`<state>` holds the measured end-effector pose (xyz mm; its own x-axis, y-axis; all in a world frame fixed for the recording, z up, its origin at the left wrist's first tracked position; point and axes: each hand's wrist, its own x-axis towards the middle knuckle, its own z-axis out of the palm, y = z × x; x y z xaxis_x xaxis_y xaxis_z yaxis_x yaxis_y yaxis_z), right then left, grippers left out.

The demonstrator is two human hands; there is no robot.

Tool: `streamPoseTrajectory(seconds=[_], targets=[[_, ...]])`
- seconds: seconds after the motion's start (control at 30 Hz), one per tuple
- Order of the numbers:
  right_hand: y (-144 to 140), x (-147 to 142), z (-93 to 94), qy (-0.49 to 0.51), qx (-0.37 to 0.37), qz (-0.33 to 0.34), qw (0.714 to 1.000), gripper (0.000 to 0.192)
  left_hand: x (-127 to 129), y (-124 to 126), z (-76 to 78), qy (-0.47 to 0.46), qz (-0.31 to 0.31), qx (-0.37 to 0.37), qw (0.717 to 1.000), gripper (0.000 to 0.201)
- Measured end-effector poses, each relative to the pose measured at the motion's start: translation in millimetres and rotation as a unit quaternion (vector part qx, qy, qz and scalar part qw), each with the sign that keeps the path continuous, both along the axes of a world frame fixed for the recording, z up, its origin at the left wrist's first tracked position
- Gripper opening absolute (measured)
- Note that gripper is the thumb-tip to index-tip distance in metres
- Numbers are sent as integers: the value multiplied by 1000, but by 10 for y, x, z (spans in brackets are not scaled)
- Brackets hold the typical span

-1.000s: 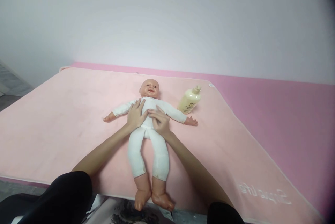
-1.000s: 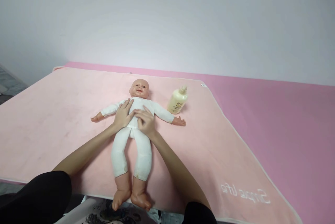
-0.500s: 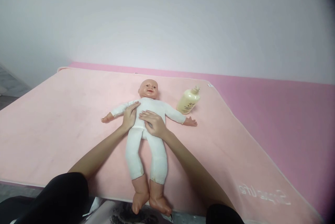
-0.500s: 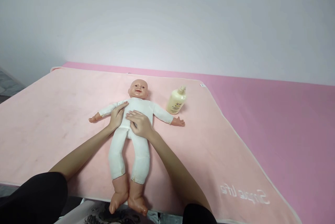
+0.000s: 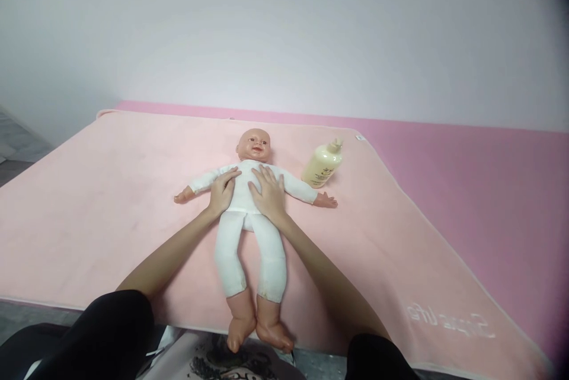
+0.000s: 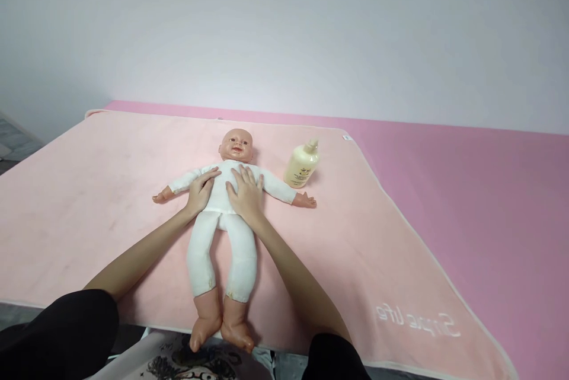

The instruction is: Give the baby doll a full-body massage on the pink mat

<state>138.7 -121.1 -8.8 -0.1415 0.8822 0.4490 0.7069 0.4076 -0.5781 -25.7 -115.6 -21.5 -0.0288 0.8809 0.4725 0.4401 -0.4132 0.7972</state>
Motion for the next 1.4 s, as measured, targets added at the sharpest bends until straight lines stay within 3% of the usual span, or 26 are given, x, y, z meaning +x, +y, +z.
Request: streamPoseTrajectory(seconds=[0.13, 0.27, 0.4, 0.53, 0.73, 1.03, 1.17, 1.3, 1.4], targets=[[100, 71, -145, 112, 3, -56, 992, 40, -64, -9, 58, 86, -31, 50, 995, 33], [118, 136, -206, 206, 31, -74, 975, 37, -69, -85, 173, 196, -167, 126, 958, 26], [89, 153, -186, 230, 39, -73, 970, 36, 81, -166, 305, 204, -256, 76, 942, 29], [74, 149, -166, 236, 35, -72, 969, 36, 194, -170, 388, 211, -291, 26, 933, 41], [74, 155, -163, 250, 34, -66, 965, 35, 201, -177, 436, 277, -270, 23, 922, 32], [62, 154, -170, 242, 50, -67, 967, 35, 204, -159, 428, 307, -241, -9, 921, 44], [76, 149, -170, 223, 55, -69, 971, 36, 187, -82, 388, 311, -192, -37, 930, 53], [46, 148, -150, 224, 60, -73, 970, 34, 73, 59, 247, 267, -121, -68, 954, 58], [-49, 152, -129, 234, 131, -3, 963, 28, -27, 122, 122, 185, -82, -40, 978, 53]])
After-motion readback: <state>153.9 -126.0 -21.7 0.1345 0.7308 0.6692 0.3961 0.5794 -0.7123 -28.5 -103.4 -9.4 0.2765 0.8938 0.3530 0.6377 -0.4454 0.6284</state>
